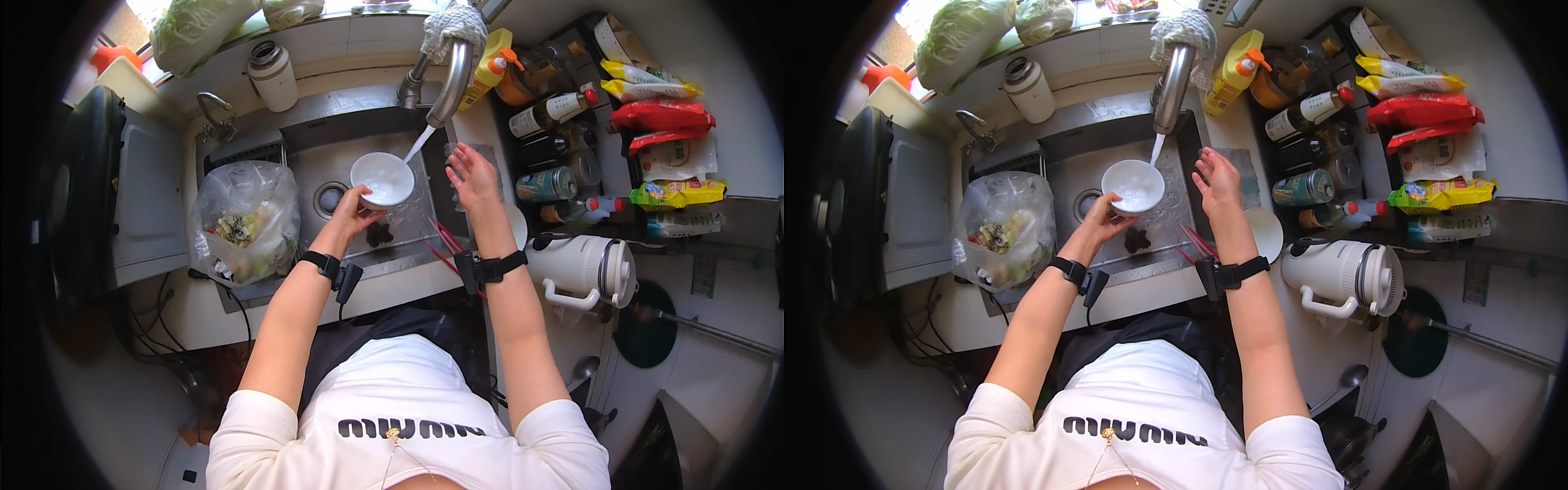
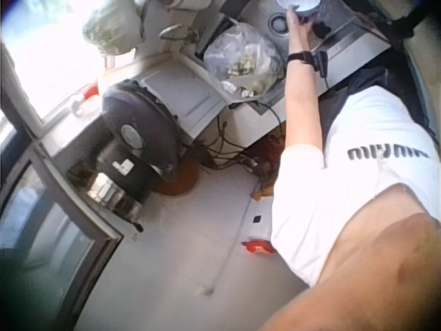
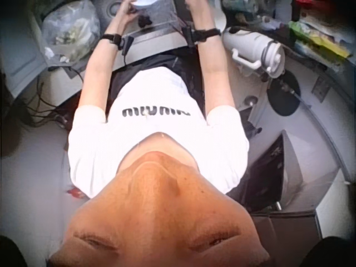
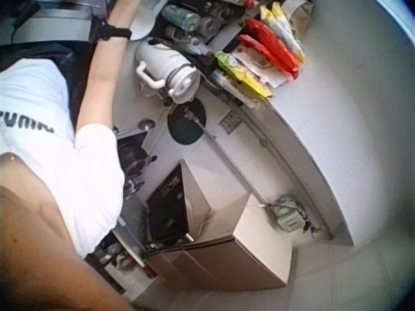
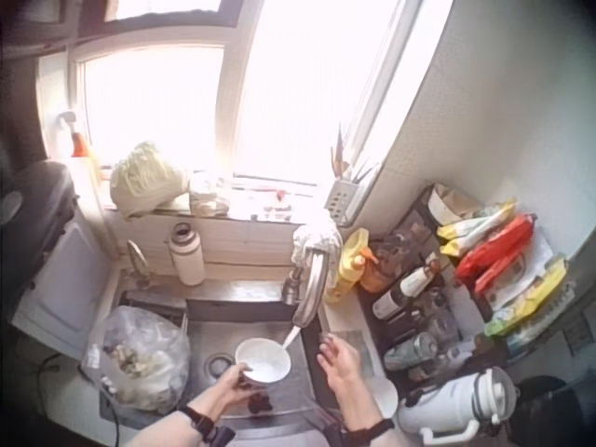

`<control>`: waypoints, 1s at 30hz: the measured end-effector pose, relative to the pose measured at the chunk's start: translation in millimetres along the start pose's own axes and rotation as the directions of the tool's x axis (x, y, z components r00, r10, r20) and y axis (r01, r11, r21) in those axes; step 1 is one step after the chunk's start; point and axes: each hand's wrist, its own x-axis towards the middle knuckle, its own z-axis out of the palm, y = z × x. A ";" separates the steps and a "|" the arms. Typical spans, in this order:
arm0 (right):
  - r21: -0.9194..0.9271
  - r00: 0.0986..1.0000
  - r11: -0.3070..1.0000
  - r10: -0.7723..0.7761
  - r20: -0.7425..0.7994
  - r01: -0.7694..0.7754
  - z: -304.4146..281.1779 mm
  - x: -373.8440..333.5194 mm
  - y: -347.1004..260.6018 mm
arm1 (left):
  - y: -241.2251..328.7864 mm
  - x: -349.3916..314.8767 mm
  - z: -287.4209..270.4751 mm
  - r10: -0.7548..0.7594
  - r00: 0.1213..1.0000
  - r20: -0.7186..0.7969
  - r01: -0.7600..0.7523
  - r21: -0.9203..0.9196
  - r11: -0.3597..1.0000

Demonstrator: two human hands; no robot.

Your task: The person washes several bowls and chopsticks in the kitchen sink using a sponge and running water, then rinses them and places them on a drying rack. The person also wipes the countertop and stovetop with a cloth.

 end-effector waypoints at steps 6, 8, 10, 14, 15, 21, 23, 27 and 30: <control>0.038 1.000 0.999 0.018 0.004 -0.019 -13.4 -8.5 8.3 | 10.8 18.0 38.4 -0.304 0.947 -0.102 0.255 -0.333 0.908; 0.035 1.000 0.999 0.012 0.004 -0.012 -15.6 -10.0 10.1 | 11.2 22.0 52.8 -0.334 0.938 -0.093 0.279 -0.370 0.886; 0.030 1.000 0.999 0.010 0.004 -0.010 -17.1 -11.7 11.3 | 11.2 23.5 63.8 -0.350 0.932 -0.097 0.283 -0.408 0.868; -0.001 1.000 1.000 0.008 -0.002 -0.008 -17.4 -12.9 12.4 | 3.4 25.8 79.8 -0.076 0.994 -0.084 0.063 -0.143 0.988; -0.018 1.000 1.000 0.004 -0.004 -0.004 -16.0 -11.7 12.1 | -0.6 26.1 81.6 0.019 0.997 -0.080 -0.020 -0.009 1.000; -0.185 0.999 0.982 -0.039 0.012 0.040 14.8 17.2 -1.1 | -6.8 14.0 58.3 0.340 0.937 0.080 -0.336 0.474 0.814; -0.216 0.999 0.975 -0.039 0.034 0.046 32.2 34.0 -6.4 | -5.4 4.7 46.7 0.266 0.955 0.133 -0.297 0.412 0.862; -0.278 0.997 0.958 -0.060 0.053 0.072 62.3 67.8 -10.3 | -3.8 -14.5 35.4 0.220 0.966 0.133 -0.254 0.370 0.893; -0.306 0.994 0.947 -0.080 0.071 0.098 72.4 87.6 -7.0 | -4.4 -27.2 32.4 0.221 0.968 0.116 -0.247 0.329 0.912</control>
